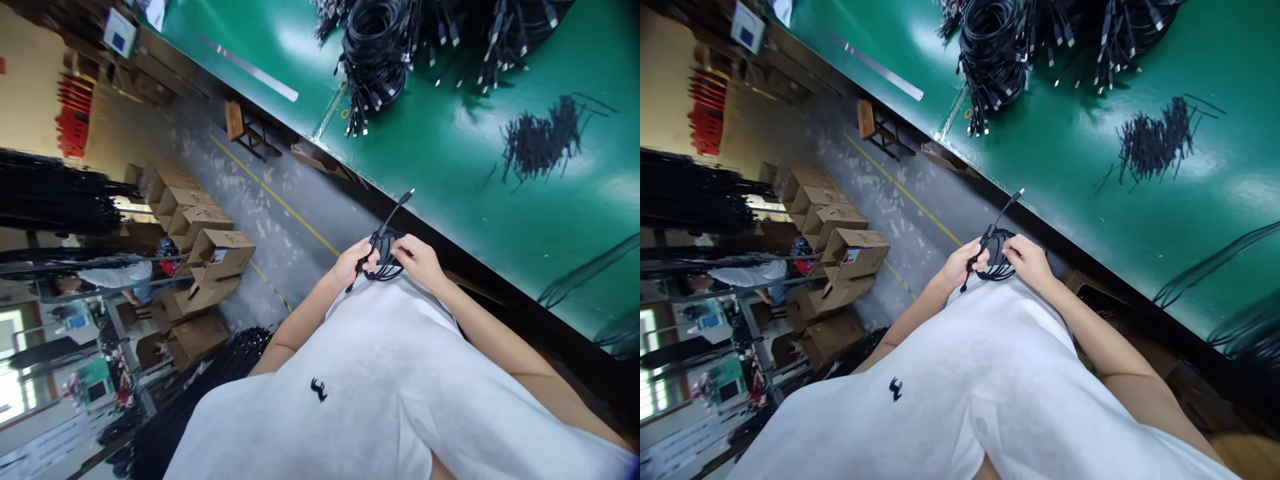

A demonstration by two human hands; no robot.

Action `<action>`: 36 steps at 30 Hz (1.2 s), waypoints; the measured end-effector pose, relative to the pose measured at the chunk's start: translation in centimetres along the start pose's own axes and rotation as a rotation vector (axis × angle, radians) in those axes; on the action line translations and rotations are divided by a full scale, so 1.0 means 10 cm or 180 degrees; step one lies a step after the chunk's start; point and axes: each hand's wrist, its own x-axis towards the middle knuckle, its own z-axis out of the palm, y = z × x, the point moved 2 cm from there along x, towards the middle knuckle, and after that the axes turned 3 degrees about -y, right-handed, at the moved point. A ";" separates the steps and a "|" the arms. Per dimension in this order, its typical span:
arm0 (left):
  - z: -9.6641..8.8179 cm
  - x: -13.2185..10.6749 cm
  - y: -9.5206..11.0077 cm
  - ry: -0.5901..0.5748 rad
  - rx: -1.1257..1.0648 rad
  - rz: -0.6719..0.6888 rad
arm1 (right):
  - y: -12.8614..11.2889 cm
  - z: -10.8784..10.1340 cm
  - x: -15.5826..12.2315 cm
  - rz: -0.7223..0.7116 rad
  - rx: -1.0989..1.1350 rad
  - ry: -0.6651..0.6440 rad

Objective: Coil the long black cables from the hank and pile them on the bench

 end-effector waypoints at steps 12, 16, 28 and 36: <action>0.00 -0.12 -0.05 -0.0093 0.0143 0.0444 | -0.13 0.04 -0.13 -0.0300 -0.2253 -0.0213; 0.01 -0.16 -0.03 -0.0055 -0.0025 0.0231 | -0.10 0.00 -0.16 -0.0587 -0.2713 -0.0469; 0.01 -0.14 -0.09 -0.0116 0.0131 0.0177 | -0.32 -0.04 -0.04 -0.1557 -0.2475 0.0099; 0.11 -0.13 -0.02 0.0108 0.0954 0.0337 | -0.37 -0.06 -0.08 -0.1059 -0.2027 -0.0025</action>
